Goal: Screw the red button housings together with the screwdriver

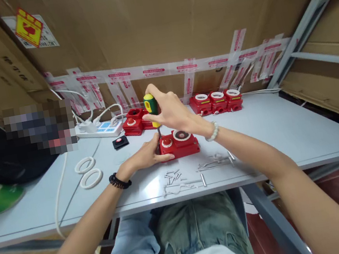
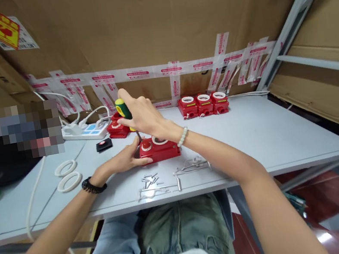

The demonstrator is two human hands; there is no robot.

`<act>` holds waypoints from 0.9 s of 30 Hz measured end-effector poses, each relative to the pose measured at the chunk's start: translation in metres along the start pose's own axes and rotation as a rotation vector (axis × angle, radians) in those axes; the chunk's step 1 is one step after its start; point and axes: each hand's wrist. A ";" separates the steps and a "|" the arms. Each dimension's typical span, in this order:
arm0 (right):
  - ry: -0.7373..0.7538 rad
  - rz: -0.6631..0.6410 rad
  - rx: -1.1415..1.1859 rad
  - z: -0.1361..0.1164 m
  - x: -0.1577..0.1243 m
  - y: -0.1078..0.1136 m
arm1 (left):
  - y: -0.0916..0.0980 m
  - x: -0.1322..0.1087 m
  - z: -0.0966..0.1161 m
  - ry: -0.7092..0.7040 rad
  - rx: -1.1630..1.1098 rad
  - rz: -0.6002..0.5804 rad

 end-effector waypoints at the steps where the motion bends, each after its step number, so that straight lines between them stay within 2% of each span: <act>1: -0.022 0.021 -0.018 -0.002 -0.001 -0.003 | 0.000 0.000 0.000 -0.004 0.014 0.012; 5: -0.060 0.063 -0.005 0.001 -0.001 -0.008 | 0.000 0.000 0.002 0.012 -0.005 0.015; 11: -0.052 0.234 0.171 0.000 -0.016 0.022 | 0.002 -0.002 0.005 -0.001 -0.104 -0.056; 14: -0.039 0.146 0.291 -0.003 -0.041 0.033 | 0.001 -0.001 0.004 -0.006 -0.083 -0.050; 16: -0.095 0.067 0.334 -0.001 -0.060 0.034 | 0.000 -0.001 0.003 -0.014 -0.075 -0.045; 19: -0.188 0.030 0.350 0.007 -0.079 0.028 | 0.000 -0.001 0.002 -0.009 -0.097 -0.057; 23: -0.230 0.032 0.359 0.016 -0.089 0.018 | 0.000 -0.002 0.002 -0.020 -0.116 -0.062; 27: -0.230 -0.004 0.387 0.014 -0.091 0.013 | 0.001 -0.002 0.002 -0.031 -0.085 -0.050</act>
Point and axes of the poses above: each hand's wrist, its own x-axis towards the middle knuckle, its own y-axis out of the back of the hand, z = x × y, and after that the axes turned 2 degrees about -x, right-handed
